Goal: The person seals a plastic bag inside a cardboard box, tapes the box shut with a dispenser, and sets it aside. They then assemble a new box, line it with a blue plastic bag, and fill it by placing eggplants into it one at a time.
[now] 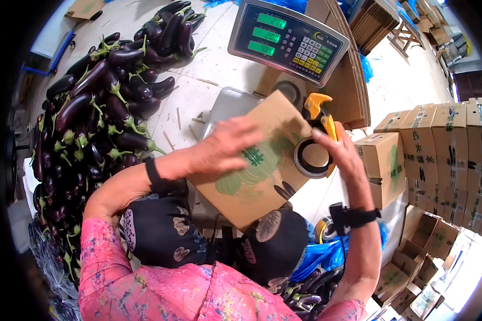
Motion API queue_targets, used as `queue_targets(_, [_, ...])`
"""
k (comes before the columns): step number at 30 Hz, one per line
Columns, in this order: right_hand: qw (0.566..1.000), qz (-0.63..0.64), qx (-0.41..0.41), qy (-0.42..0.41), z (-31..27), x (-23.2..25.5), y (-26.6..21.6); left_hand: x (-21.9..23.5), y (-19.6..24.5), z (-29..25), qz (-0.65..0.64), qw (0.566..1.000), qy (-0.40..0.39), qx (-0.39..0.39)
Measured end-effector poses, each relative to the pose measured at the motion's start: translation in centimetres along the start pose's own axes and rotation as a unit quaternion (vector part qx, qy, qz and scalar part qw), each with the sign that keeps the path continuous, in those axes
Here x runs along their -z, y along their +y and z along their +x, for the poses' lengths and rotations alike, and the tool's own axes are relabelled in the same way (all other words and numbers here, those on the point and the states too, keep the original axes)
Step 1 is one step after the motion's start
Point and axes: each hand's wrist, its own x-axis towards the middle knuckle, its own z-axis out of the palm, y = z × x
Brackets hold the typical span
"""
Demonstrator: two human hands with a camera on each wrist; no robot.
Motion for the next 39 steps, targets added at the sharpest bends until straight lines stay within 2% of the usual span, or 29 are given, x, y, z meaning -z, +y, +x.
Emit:
queue_targets(1, [0.996, 0.079, -0.047, -0.006, 0.3, -0.9, 0.5, 0.2, -1.3, -1.2, -0.044, 0.994, 0.077, 0.066])
queue_targets(2, [0.983, 0.156, -0.093, -0.013, 0.6, -1.6, 0.7, 0.2, -3.2, -3.3, -0.052, 0.976, 0.124, 0.174])
queue_targets(3, [0.979, 0.171, -0.103, -0.031, 0.6, -1.7, 0.5, 0.4, -5.9, -5.5, -0.171, 0.925, 0.138, 0.309])
queue_targets(4, [0.976, 0.195, -0.096, -0.028, 0.5, -2.7, 0.3, 0.6, -6.6, -8.2, -0.274, 0.857, 0.137, 0.414])
queue_targets(5, [0.975, 0.2, -0.088, -0.029, 0.6, -3.8, 0.3, 0.6, -7.1, -11.0, -0.371, 0.767, 0.131, 0.507])
queue_targets(7, [0.976, 0.205, -0.059, -0.031, 0.8, -7.3, -0.5, -3.9, -12.0, -18.1, -0.396, 0.636, -0.003, 0.663])
queue_targets(8, [0.977, 0.207, -0.038, -0.032, 1.0, -9.3, -1.0, -8.1, -15.6, -23.6, -0.488, 0.588, -0.054, 0.643])
queue_targets(9, [0.982, 0.173, -0.018, -0.072, 1.4, -10.4, -1.6, -5.2, -9.4, -21.6, -0.589, 0.591, -0.007, 0.551])
queue_targets(10, [0.983, 0.153, -0.013, -0.1, 2.2, -11.0, -2.1, -2.8, -6.1, -20.4, -0.575, 0.591, 0.051, 0.563])
queue_targets(12, [0.981, 0.113, 0.001, -0.155, 3.8, -12.0, -2.9, -2.1, -5.2, -20.1, -0.592, 0.573, 0.06, 0.564])
queue_targets(14, [0.952, 0.241, -0.063, -0.176, 4.1, -11.7, -4.1, -1.8, -5.1, -19.9, -0.613, 0.557, 0.072, 0.556])
queue_targets(15, [0.943, 0.265, -0.075, -0.188, 4.6, -11.0, -3.1, -2.0, -5.1, -19.9, -0.626, 0.547, 0.08, 0.55])
queue_targets(16, [0.941, 0.288, -0.06, -0.17, 4.2, -10.4, -3.1, -2.0, -6.1, -19.7, -0.607, 0.563, 0.075, 0.556])
queue_targets(18, [0.935, 0.311, -0.079, -0.153, 3.5, -7.9, -2.0, -0.9, -10.1, -19.0, -0.566, 0.591, 0.061, 0.572])
queue_targets(20, [0.942, 0.327, -0.056, -0.053, 1.5, -5.7, -1.7, 3.5, -13.8, -17.4, -0.365, 0.783, -0.05, 0.502])
queue_targets(22, [0.905, 0.425, -0.032, -0.015, -1.2, -2.2, -0.6, 11.0, -7.7, -10.0, -0.337, 0.789, 0.066, 0.509])
queue_targets(24, [0.863, 0.502, 0.033, -0.043, -3.5, -0.9, 0.6, 11.9, -5.1, -5.6, -0.306, 0.831, 0.125, 0.446])
queue_targets(25, [0.862, 0.506, 0.012, -0.026, -4.3, -0.2, 1.2, 11.8, -4.4, -4.6, -0.291, 0.849, 0.154, 0.413])
queue_targets(26, [0.882, 0.47, 0.01, 0.0, -5.4, 0.3, 1.9, 10.4, -4.7, -4.7, -0.297, 0.847, 0.18, 0.402])
queue_targets(28, [0.898, 0.438, -0.029, 0.002, -6.6, 0.4, 3.5, 6.7, -5.8, -5.3, -0.306, 0.844, 0.225, 0.38])
queue_targets(29, [0.892, 0.451, -0.034, -0.022, -6.9, 0.2, 4.2, 6.4, -6.2, -6.7, -0.509, 0.751, 0.154, 0.391])
queue_targets(30, [0.874, 0.482, -0.051, -0.036, -7.0, -0.5, 4.7, 5.8, -6.1, -7.2, -0.518, 0.748, 0.155, 0.386])
queue_targets(32, [0.894, 0.435, -0.107, -0.026, -6.7, -1.2, 6.6, 5.5, -5.8, -7.8, -0.529, 0.744, 0.17, 0.371])
queue_targets(33, [0.886, 0.443, -0.137, -0.009, -7.0, -2.2, 6.1, 5.8, -5.5, -7.5, -0.529, 0.739, 0.179, 0.377])
queue_targets(35, [0.91, 0.404, -0.092, -0.002, -6.6, -3.0, 4.6, 6.1, -5.0, -6.5, -0.53, 0.729, 0.187, 0.389])
queue_targets(38, [0.938, 0.329, -0.103, -0.029, -6.0, -1.8, 2.3, 5.1, -5.6, -4.2, -0.507, 0.761, 0.179, 0.363])
queue_targets(39, [0.944, 0.312, -0.102, -0.024, -5.9, -1.1, 2.0, 4.4, -6.1, -3.2, -0.435, 0.811, 0.191, 0.341])
